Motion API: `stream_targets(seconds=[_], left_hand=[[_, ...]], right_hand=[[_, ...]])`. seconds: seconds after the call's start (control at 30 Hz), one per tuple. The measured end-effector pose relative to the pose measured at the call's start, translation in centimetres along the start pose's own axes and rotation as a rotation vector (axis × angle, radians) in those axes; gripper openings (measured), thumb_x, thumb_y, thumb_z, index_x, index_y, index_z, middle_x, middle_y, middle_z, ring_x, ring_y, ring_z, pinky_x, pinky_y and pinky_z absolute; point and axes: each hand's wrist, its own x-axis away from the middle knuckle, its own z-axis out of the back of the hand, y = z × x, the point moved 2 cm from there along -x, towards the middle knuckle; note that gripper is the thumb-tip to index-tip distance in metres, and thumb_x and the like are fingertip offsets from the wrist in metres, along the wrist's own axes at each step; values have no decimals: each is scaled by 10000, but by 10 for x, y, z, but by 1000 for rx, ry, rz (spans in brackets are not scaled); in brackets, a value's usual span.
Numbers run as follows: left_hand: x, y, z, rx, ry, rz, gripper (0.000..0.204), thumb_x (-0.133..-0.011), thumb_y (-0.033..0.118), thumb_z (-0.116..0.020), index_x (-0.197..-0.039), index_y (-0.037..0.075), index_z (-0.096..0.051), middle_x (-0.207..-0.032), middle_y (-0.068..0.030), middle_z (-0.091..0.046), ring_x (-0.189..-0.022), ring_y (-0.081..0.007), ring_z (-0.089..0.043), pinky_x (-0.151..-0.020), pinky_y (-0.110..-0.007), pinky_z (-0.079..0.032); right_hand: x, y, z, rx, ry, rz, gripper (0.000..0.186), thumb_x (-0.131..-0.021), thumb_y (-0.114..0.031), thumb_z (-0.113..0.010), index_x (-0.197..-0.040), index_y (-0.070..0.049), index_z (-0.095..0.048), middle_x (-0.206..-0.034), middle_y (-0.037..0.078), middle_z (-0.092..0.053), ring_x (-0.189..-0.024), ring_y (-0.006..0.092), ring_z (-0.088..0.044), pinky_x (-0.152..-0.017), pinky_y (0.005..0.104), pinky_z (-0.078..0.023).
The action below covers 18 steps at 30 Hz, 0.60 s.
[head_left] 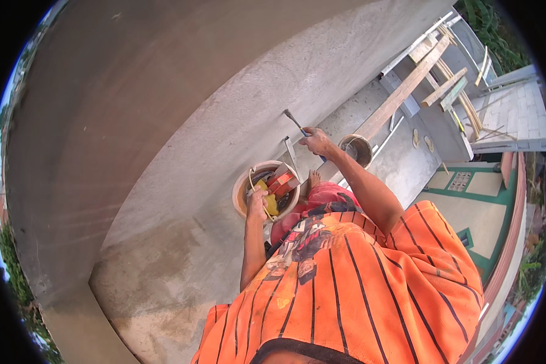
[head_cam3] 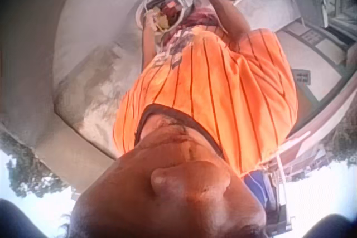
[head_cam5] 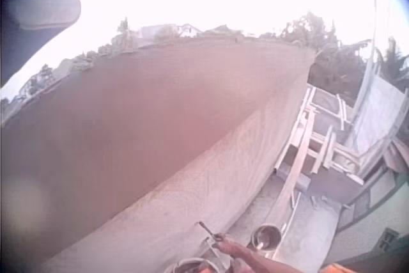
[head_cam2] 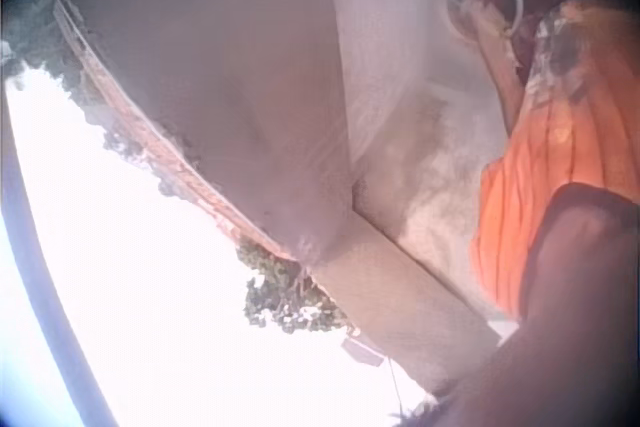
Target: The person uses pliers to remove nails from a wooden board attached to a wall. They then remove the board and use a trowel to smooth the wet plaster on the wall surface. Finally, they use a sponge to clean the wall edge.
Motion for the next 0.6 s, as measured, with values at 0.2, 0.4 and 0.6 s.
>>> stream_targets(seconds=[0.2, 0.4, 0.6], left_hand=[[-1, 2, -19, -252, -83, 110, 520, -746, 94, -565, -1248, 29, -445, -688, 15, -425, -585, -118, -431, -575, -303, -415], [-4, 8, -41, -415, -155, 142, 451, -760, 93, -555, -1197, 35, -460, -684, 10, -407, -602, -141, -427, -616, -316, -409], [9, 19, -88, -506, -176, 182, 412, -775, 61, -542, -1176, 23, -455, -705, 17, -418, -599, -113, -420, -599, -274, -407]], right_hand=[[6, 123, -3, -93, 97, -122, 555, -673, -232, -640, -1177, -6, -591, -988, 201, -626, -929, 305, -600, -830, 381, -469], [59, 277, -8, -226, 308, -579, 438, -692, -193, -630, -1060, 46, -622, -836, 185, -661, -732, 309, -649, -670, 385, -527], [110, 421, -29, 77, 17, -689, 365, -770, -232, -509, -949, 41, -670, -1045, 257, -631, -1024, 326, -619, -855, 394, -494]])
